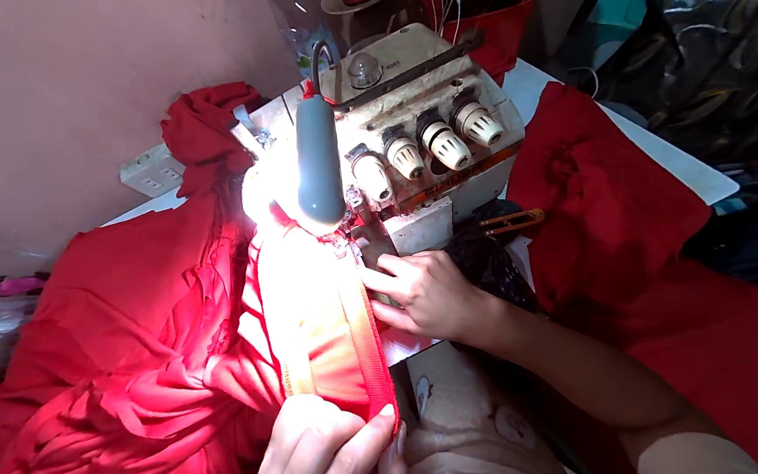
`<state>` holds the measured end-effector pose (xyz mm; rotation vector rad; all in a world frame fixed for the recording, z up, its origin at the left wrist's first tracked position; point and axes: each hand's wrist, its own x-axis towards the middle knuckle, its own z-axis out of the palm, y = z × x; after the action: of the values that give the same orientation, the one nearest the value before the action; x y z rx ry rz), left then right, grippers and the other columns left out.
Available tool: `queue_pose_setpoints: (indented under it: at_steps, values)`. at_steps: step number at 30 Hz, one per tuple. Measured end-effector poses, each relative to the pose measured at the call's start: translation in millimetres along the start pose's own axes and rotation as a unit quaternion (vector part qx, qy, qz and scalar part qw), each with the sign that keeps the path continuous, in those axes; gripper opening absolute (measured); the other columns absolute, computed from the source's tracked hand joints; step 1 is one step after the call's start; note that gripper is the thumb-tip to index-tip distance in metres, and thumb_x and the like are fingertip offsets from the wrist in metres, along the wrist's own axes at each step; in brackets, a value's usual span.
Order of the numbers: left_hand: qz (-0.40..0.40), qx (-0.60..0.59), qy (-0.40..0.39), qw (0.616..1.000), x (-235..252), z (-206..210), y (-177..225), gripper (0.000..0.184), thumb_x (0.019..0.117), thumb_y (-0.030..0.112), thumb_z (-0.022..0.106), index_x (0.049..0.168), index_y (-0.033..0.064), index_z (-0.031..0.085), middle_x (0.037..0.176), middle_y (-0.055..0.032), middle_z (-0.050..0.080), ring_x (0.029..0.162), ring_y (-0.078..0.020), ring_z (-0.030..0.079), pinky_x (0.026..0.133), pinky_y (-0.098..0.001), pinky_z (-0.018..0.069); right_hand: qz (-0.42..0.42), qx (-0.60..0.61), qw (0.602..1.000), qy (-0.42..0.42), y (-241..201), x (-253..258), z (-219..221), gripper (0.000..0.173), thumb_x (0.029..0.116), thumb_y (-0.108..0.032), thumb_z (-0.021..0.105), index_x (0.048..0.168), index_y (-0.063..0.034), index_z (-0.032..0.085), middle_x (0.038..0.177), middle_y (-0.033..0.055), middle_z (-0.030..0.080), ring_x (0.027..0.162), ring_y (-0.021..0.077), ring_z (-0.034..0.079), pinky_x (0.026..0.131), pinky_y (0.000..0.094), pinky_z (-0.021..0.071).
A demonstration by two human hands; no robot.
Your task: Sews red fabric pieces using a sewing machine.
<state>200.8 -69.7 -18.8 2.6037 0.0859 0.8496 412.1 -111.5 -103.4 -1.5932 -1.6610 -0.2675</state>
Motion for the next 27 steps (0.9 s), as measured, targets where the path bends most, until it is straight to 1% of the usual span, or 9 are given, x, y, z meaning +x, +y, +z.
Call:
queue_pose_setpoints:
  at_steps: [2,5,7,11,18,21,23,25,27]
  values:
    - [0.000,0.002,0.000,1.000,-2,4,0,0.011,0.0955,0.015,0.066,0.095,0.0051,0.071,0.082,-0.0047,0.058,0.083,-0.0110,0.054,0.084,-0.0188,0.0404,-0.018,0.012,1.000,0.016,2,-3,-1,0.035,0.0964,-0.026,0.055,0.118,-0.0115,0.077,0.071,0.0070,0.062,0.055,0.0213,0.060,0.046,0.0344,0.0434]
    - [0.012,0.005,-0.003,1.000,-8,12,-2,0.013,0.0966,0.014,0.064,0.095,0.0040,0.072,0.077,-0.0066,0.059,0.077,-0.0151,0.054,0.080,-0.0226,0.0416,-0.043,0.057,0.990,0.125,1,-12,-2,0.029,0.0987,-0.020,0.054,0.106,-0.0066,0.079,0.069,0.0067,0.066,0.058,0.0177,0.060,0.053,0.0311,0.0454]
    - [0.022,0.016,-0.010,1.000,-16,19,-4,0.016,0.0972,0.015,0.062,0.096,0.0030,0.073,0.075,-0.0080,0.061,0.075,-0.0180,0.055,0.079,-0.0253,0.0428,-0.041,0.080,0.980,0.176,-1,-16,-4,0.027,0.0966,-0.015,0.054,0.100,-0.0039,0.078,0.069,0.0068,0.067,0.060,0.0145,0.060,0.056,0.0266,0.0461]
    - [0.045,0.069,0.003,0.997,-24,36,-13,0.016,0.0967,0.015,0.062,0.095,0.0045,0.074,0.074,-0.0060,0.061,0.074,-0.0174,0.054,0.079,-0.0247,0.0428,-0.011,0.087,0.984,0.153,-2,-13,-2,0.032,0.0953,-0.016,0.051,0.109,-0.0055,0.079,0.080,0.0087,0.071,0.067,0.0137,0.063,0.059,0.0258,0.0486]
    - [0.021,0.148,0.066,0.987,-6,50,-30,0.014,0.0931,0.014,0.065,0.090,0.0049,0.075,0.071,-0.0039,0.063,0.073,-0.0146,0.057,0.076,-0.0231,0.0447,0.000,0.087,0.985,0.148,-3,-5,2,0.032,0.0943,-0.016,0.051,0.106,-0.0044,0.079,0.080,0.0097,0.070,0.067,0.0130,0.062,0.058,0.0245,0.0468]
    - [0.006,0.188,0.108,0.976,9,56,-41,0.018,0.0929,0.016,0.063,0.086,0.0041,0.075,0.069,-0.0050,0.065,0.070,-0.0160,0.061,0.071,-0.0257,0.0488,0.001,0.089,0.986,0.140,-2,-2,2,0.034,0.0958,-0.018,0.050,0.107,-0.0041,0.079,0.082,0.0100,0.070,0.068,0.0125,0.062,0.059,0.0238,0.0472]
    - [-0.004,0.215,0.116,0.970,20,57,-47,0.020,0.0938,0.017,0.063,0.087,0.0025,0.075,0.075,-0.0084,0.070,0.073,-0.0191,0.066,0.070,-0.0292,0.0531,0.005,0.088,0.987,0.137,-2,-1,3,0.035,0.0966,-0.019,0.049,0.108,-0.0040,0.079,0.083,0.0100,0.070,0.069,0.0121,0.063,0.060,0.0234,0.0482]
    - [-0.005,0.229,0.116,0.967,29,55,-53,0.021,0.0934,0.017,0.062,0.089,0.0019,0.077,0.085,-0.0119,0.075,0.082,-0.0219,0.071,0.077,-0.0316,0.0551,0.012,0.079,0.988,0.136,-3,-1,3,0.035,0.0961,-0.019,0.050,0.108,-0.0035,0.078,0.084,0.0103,0.070,0.070,0.0122,0.063,0.059,0.0233,0.0489]
    - [-0.015,0.221,0.125,0.967,36,53,-60,0.021,0.0920,0.018,0.063,0.087,0.0039,0.077,0.087,-0.0112,0.076,0.085,-0.0216,0.072,0.080,-0.0320,0.0550,0.024,0.069,0.989,0.129,-5,-3,0,0.035,0.0957,-0.019,0.049,0.110,-0.0043,0.078,0.085,0.0103,0.070,0.068,0.0120,0.062,0.058,0.0234,0.0487]
